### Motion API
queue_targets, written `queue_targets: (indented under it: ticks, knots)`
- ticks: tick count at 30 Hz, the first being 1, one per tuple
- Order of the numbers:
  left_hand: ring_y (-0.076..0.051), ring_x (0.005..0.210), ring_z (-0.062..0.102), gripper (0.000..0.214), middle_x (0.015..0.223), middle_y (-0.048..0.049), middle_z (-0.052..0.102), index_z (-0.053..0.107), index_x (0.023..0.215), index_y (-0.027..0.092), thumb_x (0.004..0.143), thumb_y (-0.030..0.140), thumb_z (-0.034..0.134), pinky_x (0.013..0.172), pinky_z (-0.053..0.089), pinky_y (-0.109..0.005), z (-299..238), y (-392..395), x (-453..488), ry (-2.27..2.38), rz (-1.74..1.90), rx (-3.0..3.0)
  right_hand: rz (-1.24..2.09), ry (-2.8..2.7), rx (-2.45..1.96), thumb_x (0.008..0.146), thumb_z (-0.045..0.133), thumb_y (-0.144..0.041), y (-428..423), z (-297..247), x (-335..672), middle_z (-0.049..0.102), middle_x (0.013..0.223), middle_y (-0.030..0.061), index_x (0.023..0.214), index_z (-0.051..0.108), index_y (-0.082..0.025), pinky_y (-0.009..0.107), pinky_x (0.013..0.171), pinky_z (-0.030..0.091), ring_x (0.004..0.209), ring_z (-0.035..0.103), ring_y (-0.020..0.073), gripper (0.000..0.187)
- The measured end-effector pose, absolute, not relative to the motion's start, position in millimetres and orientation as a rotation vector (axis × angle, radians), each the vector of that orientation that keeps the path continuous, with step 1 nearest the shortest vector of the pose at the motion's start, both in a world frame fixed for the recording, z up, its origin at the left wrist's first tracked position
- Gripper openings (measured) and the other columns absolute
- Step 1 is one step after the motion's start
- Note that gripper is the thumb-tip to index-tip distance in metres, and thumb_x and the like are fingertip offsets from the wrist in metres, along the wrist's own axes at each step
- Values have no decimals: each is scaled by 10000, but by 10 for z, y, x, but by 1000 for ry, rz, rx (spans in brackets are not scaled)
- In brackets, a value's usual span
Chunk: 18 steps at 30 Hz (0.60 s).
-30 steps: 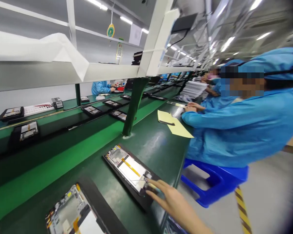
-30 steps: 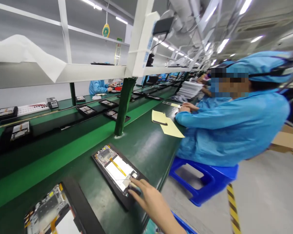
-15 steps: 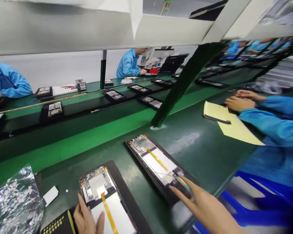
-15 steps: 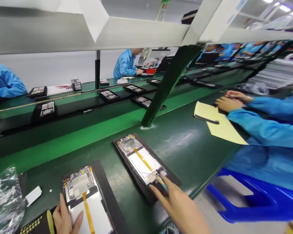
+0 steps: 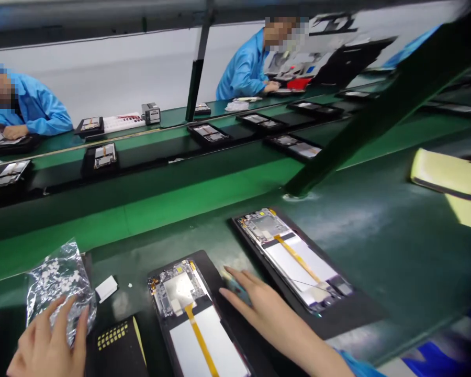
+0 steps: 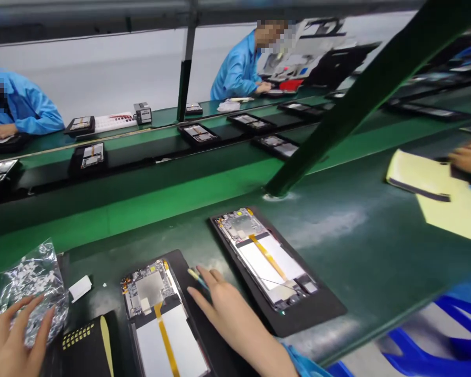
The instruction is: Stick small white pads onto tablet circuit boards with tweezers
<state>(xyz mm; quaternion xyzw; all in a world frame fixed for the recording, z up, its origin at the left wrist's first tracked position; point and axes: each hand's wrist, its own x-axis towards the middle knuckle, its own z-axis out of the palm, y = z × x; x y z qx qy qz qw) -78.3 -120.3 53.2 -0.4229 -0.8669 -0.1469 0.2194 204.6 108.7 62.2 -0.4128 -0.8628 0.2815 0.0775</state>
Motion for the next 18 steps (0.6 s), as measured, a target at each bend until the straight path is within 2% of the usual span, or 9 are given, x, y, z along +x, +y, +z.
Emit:
queue_targets:
  ticks: [2,4,8,10,14,17,18]
  knots:
    - [-337,1043,490,343,1189,-135,557,619,1062,215,875,414,411,838,415,-516,538,-1101,-834,-2466,-258,-1258,847,-2524,-1090,920,398,-314,1107,787,2035,674,865,127,876,641,-172,382,724,553,787,675,259,285]
    - [-347,1046,469,349,1207,-140,548,636,1043,212,895,403,384,795,406,-516,512,-943,-810,-2518,-195,-1284,909,-2479,-938,951,352,-295,1097,994,1987,621,740,74,726,596,-198,316,633,534,672,637,202,346]
    - [-359,1077,457,386,1208,-145,553,670,938,188,921,402,350,816,369,-537,438,-700,-745,-2571,-309,-1259,1032,-2337,-595,969,361,-240,993,1245,1848,619,802,57,809,580,-206,272,652,508,727,615,172,273]
    - [-344,1064,484,423,1168,-118,585,673,855,195,923,440,336,823,377,-508,436,-693,-725,-2566,-370,-1270,1110,-2203,-469,984,342,-236,912,1241,1789,623,784,44,853,569,-216,268,647,506,721,611,164,263]
    - [-224,929,604,351,995,-50,675,628,887,227,919,467,373,785,445,-361,585,-825,-597,-2482,-605,-1466,1459,-1871,-312,1005,295,-312,712,1169,1661,634,803,41,925,533,-242,301,678,550,733,636,164,261]
    - [-153,759,641,196,825,-5,699,615,934,245,894,387,487,691,480,-252,770,-891,-396,-2331,-854,-1691,1784,-1691,-169,966,441,-267,565,1172,1534,622,930,46,1004,484,-271,359,740,582,797,669,168,57]
    - [-146,742,645,171,810,-1,702,621,932,248,890,363,502,678,485,-236,829,-889,-316,-2293,-916,-1734,1836,-1651,-129,945,488,-233,525,1173,1491,614,946,42,1017,469,-280,365,747,586,799,675,165,88]
